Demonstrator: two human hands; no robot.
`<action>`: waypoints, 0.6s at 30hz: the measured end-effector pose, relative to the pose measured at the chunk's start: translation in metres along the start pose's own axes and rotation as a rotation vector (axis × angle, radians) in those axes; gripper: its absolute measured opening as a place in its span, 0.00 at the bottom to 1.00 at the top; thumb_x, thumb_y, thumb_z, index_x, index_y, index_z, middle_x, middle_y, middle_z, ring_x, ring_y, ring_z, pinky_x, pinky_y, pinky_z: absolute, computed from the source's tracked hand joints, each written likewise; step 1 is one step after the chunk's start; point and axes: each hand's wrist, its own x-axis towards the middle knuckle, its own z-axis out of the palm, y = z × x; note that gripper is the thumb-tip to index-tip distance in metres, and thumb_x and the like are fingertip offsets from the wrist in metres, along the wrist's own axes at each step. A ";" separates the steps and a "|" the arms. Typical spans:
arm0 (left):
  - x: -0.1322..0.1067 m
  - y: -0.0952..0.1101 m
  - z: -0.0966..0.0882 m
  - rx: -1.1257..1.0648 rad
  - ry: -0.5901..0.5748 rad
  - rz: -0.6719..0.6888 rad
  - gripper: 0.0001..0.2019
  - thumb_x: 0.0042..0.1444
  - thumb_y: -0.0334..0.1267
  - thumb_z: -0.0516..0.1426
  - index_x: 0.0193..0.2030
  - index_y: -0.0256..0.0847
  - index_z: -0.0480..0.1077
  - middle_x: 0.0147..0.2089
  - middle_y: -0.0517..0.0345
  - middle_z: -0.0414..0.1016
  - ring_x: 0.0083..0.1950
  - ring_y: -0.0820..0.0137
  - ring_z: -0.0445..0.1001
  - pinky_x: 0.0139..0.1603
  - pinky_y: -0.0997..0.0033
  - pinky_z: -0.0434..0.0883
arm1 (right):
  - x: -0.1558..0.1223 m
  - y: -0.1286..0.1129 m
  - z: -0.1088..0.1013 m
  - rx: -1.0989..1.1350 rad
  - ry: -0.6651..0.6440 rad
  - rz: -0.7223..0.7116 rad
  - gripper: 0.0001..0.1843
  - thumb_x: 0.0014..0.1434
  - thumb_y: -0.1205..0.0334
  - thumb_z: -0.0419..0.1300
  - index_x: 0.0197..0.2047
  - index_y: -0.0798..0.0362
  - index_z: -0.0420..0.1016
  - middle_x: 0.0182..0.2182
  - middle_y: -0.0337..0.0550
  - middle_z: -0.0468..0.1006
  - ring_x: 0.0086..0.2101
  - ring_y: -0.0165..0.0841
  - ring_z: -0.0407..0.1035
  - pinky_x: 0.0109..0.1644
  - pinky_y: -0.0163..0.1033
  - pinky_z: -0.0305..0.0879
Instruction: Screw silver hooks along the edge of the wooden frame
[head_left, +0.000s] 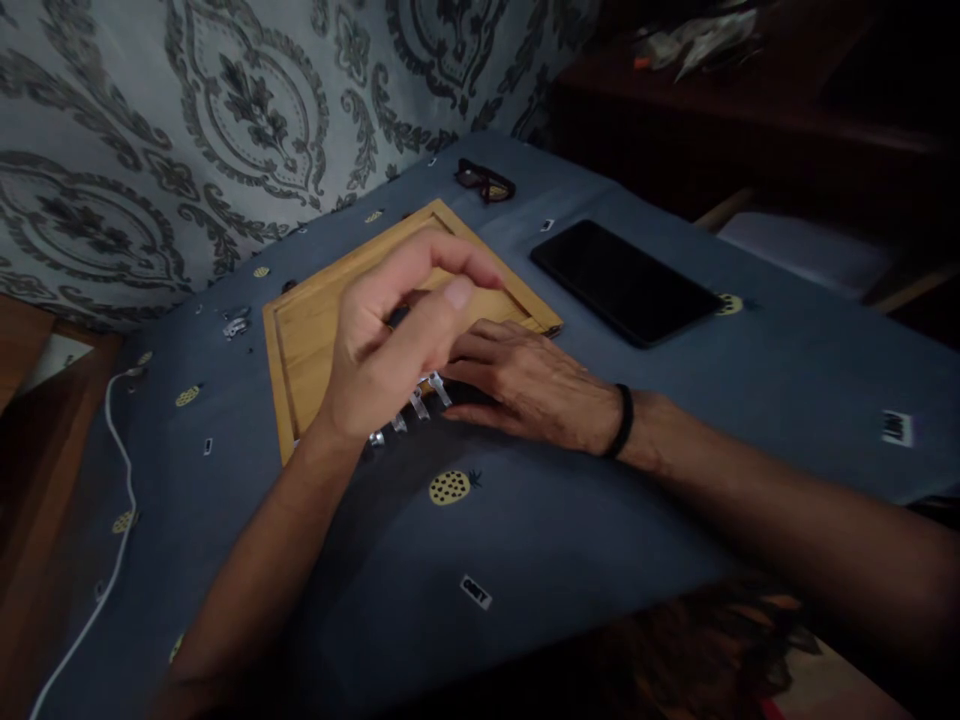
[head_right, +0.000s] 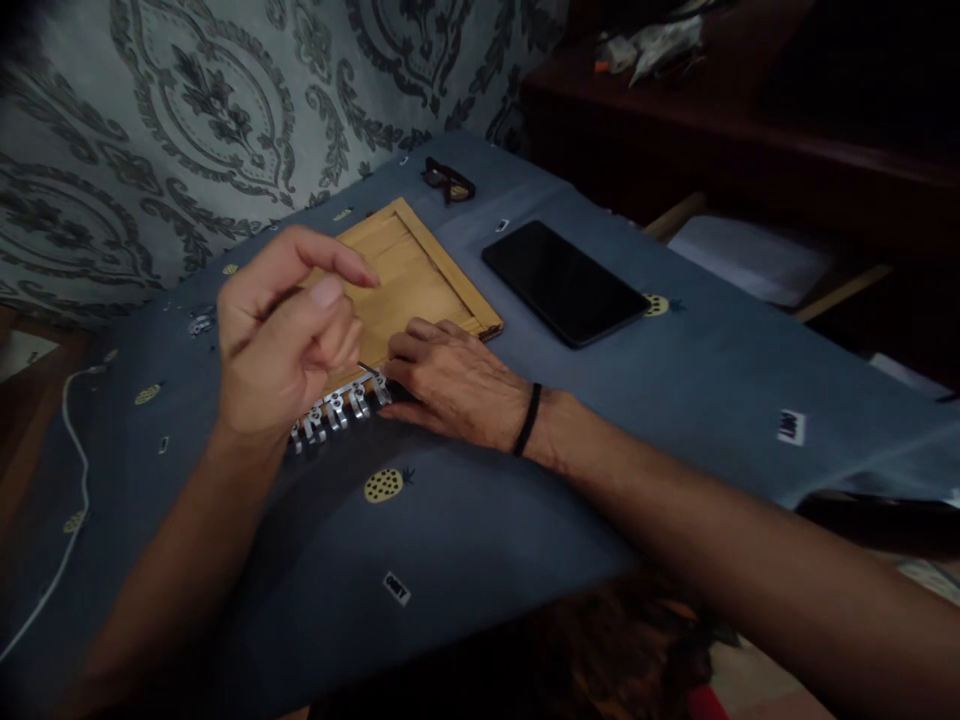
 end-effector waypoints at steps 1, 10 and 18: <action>0.003 0.004 0.001 -0.029 0.011 0.033 0.05 0.63 0.38 0.62 0.35 0.43 0.78 0.16 0.71 0.51 0.16 0.77 0.48 0.17 0.74 0.50 | 0.001 0.001 0.001 -0.003 -0.008 0.006 0.23 0.72 0.48 0.55 0.52 0.60 0.79 0.47 0.57 0.77 0.50 0.48 0.68 0.55 0.55 0.67; 0.011 0.018 0.003 -0.109 0.305 0.058 0.12 0.65 0.29 0.57 0.30 0.42 0.73 0.15 0.71 0.46 0.15 0.79 0.40 0.17 0.75 0.46 | 0.000 0.007 0.008 -0.024 0.047 -0.019 0.26 0.71 0.45 0.55 0.53 0.60 0.80 0.47 0.55 0.79 0.49 0.48 0.69 0.52 0.53 0.68; 0.011 0.001 0.006 -0.129 0.329 0.083 0.16 0.68 0.27 0.52 0.30 0.40 0.74 0.15 0.71 0.46 0.16 0.78 0.42 0.15 0.77 0.50 | -0.001 0.007 0.008 -0.020 0.056 -0.029 0.25 0.71 0.45 0.56 0.53 0.60 0.79 0.47 0.56 0.79 0.49 0.46 0.69 0.52 0.53 0.68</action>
